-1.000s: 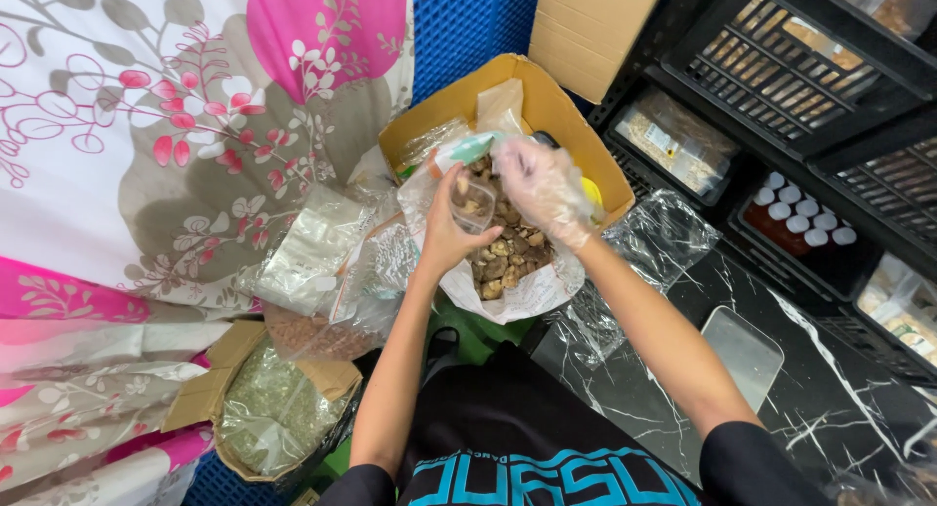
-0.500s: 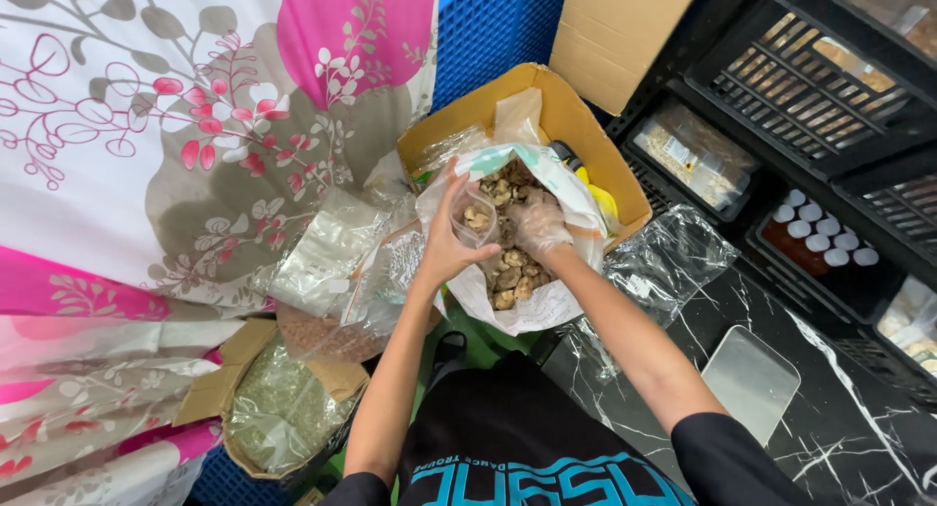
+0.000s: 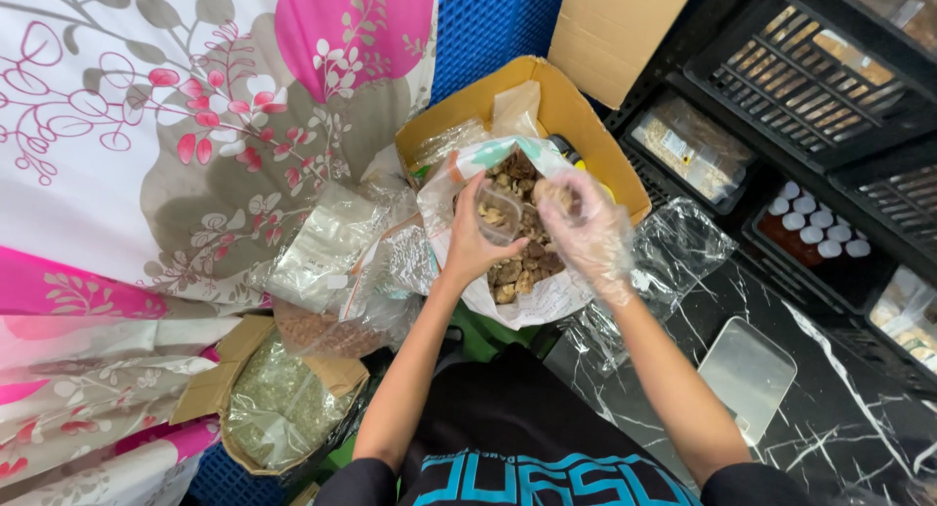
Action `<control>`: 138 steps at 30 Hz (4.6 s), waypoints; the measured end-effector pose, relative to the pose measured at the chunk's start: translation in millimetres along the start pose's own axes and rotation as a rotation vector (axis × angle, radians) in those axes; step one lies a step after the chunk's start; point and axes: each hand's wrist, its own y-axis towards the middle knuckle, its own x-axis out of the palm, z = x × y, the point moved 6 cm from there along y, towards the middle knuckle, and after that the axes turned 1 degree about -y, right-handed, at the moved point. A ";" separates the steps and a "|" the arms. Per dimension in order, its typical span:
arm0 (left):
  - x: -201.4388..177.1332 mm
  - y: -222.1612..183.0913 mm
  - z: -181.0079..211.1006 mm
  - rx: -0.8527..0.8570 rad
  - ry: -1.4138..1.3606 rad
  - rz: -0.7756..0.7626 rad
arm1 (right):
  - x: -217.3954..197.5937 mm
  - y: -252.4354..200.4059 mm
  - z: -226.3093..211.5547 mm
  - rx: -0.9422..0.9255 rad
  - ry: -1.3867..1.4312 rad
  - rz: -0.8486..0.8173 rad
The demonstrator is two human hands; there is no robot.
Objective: The person places dried mushrooms into small plastic bags, weighs the bags on a digital scale, and seals the bags by hand.
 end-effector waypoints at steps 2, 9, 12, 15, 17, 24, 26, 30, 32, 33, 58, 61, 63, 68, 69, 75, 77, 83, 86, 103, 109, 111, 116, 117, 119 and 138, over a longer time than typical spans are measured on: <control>9.1 1.2 8.2 0.004 0.027 -0.025 | -1.7 1.9 -22.3 -0.213 -0.053 0.010; 23.8 4.8 23.8 0.000 0.066 -0.064 | -39.9 6.9 -33.1 -0.294 0.154 0.045; 20.0 5.4 33.8 -0.001 0.052 -0.072 | -48.8 -3.0 -29.2 -0.097 0.109 0.080; 27.3 5.4 18.1 -0.025 0.018 -0.104 | -22.9 1.0 -14.1 -0.027 -0.002 -0.018; 33.0 12.9 33.0 0.009 0.010 -0.106 | -39.1 -3.7 -20.7 -0.092 0.007 0.064; 60.1 7.5 21.2 0.184 0.076 -0.066 | -14.9 -27.6 -8.3 -0.342 0.047 -0.126; 68.1 2.0 48.0 0.231 0.096 -0.155 | -28.5 -24.1 1.2 -0.373 0.020 -0.055; 82.3 -3.2 82.2 0.329 0.023 -0.294 | -120.3 -36.1 28.0 -0.073 -0.035 0.131; 75.6 -1.7 75.7 0.288 -0.020 -0.347 | -162.8 -51.2 64.3 0.025 -0.135 0.200; 73.5 2.0 70.8 0.244 -0.040 -0.363 | -185.7 -61.8 82.7 0.090 -0.223 0.243; 124.9 -38.0 53.5 -0.024 -0.178 -0.646 | -291.3 -227.7 261.8 0.363 -0.091 0.384; 122.7 -39.2 55.6 -0.022 -0.171 -0.646 | -286.5 -226.3 254.9 0.431 -0.071 0.392; 121.7 -39.0 58.9 -0.004 -0.152 -0.653 | -285.2 -230.4 265.8 0.378 -0.078 0.393; 117.7 -42.7 58.0 -0.001 -0.141 -0.655 | -296.9 -235.2 226.1 0.284 -0.042 0.453; 117.6 -43.5 57.3 -0.008 -0.139 -0.657 | -298.7 -236.9 221.5 0.278 0.015 0.488; 131.1 -52.7 55.7 -0.012 -0.137 -0.713 | -296.5 -247.9 218.8 0.288 0.179 0.604; 140.0 -55.1 57.6 -0.009 -0.145 -0.737 | -295.1 -253.3 214.6 0.281 0.186 0.635; 168.1 -61.6 71.1 0.012 -0.160 -0.833 | -292.6 -274.1 226.8 0.265 0.224 0.791; 179.4 -65.3 77.0 0.016 -0.176 -0.873 | -293.2 -279.8 222.1 0.269 0.221 0.821; 174.8 -58.7 67.7 0.011 -0.151 -0.845 | -307.7 -241.2 144.6 0.228 -0.184 0.749; 105.5 -28.2 49.7 0.005 -0.107 -0.648 | -268.3 -145.5 49.1 -0.208 -0.250 0.689; 70.6 -18.9 51.6 0.083 -0.040 -0.521 | -241.8 -110.7 14.9 -0.404 -0.083 0.561; -10.6 -15.4 36.7 -0.040 -0.047 -0.274 | -113.2 -33.8 -0.4 -0.302 0.127 0.112; -24.2 -16.9 38.2 -0.066 -0.044 -0.229 | -78.7 -23.4 -1.8 -0.191 0.120 -0.087; -40.5 -21.4 37.6 -0.068 -0.038 -0.184 | 4.6 -6.4 23.1 -0.141 -0.038 -0.280; -42.9 -23.8 43.0 -0.100 -0.014 -0.244 | 244.1 38.0 257.9 -0.091 -0.375 -0.273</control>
